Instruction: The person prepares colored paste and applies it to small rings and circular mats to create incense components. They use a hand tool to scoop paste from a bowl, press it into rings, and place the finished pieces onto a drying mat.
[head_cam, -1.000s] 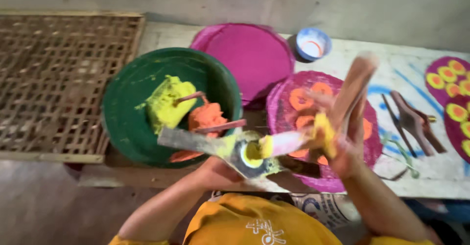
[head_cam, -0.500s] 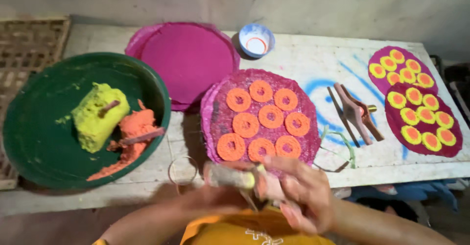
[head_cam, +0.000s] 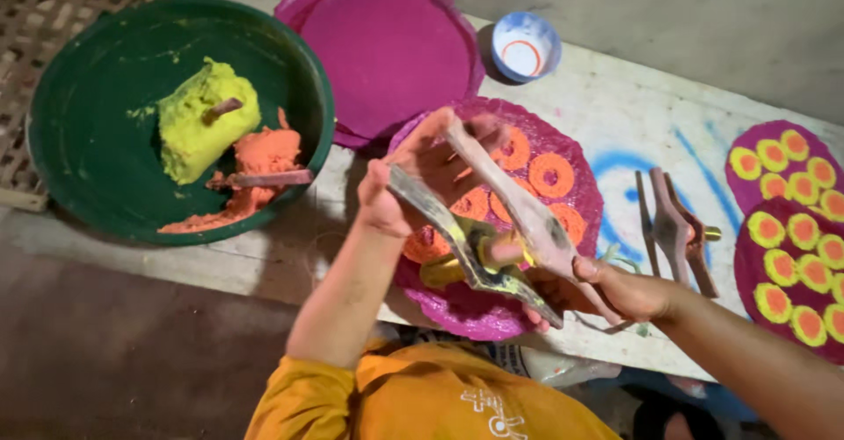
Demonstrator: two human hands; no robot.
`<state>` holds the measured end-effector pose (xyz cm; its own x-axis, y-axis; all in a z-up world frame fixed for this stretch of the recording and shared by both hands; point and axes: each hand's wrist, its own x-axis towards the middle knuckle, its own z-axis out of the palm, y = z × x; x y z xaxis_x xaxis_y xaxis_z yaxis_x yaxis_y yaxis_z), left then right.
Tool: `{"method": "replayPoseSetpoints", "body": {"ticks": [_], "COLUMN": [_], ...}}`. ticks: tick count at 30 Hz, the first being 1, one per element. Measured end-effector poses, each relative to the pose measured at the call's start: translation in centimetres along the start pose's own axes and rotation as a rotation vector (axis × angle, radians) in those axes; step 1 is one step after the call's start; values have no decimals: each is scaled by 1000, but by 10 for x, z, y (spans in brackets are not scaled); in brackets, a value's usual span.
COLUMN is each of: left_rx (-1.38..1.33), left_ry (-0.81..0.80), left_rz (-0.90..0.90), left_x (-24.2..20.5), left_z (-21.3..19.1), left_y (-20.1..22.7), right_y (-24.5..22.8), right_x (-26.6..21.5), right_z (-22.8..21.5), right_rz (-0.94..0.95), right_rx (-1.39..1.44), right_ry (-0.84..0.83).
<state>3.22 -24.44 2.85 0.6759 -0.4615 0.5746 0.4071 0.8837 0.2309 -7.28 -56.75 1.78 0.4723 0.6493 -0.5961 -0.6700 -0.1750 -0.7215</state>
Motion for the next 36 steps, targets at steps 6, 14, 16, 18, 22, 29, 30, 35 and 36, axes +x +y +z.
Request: {"method": "replayPoseSetpoints", "body": {"ticks": [6,14,16,18,22,29,30,35,36], "left_rx": [-44,-192,-173,-207,-131,-32,23,162,124], "left_ry": [176,234,240,202,269,207,177,191,195], "left_rz": [86,201,203,208,200,112,78,-29,-25], "left_x": [-5,-12,-19,-22,-31,2,10,50,54], "left_z": [-59,-111,-120,-129,-131,-106,-97,-68,-71], "left_y": [1,1,2,5,5,20,27,35,28], "right_y": [-44,-46,-42,-36,-32,1,7,-3,-8], "right_x": [16,54,60,69,69,71,71,34,13], "right_z": [1,19,22,28,35,-11,-20,-55,-58], "right_rz": [122,174,144,168,171,105,108,-84,79], "right_rx": [-171,-430,-544,-509,-376,-522,-453,-318,-376], "right_ry": [53,257,289,347,309,368,330,125,294]}}
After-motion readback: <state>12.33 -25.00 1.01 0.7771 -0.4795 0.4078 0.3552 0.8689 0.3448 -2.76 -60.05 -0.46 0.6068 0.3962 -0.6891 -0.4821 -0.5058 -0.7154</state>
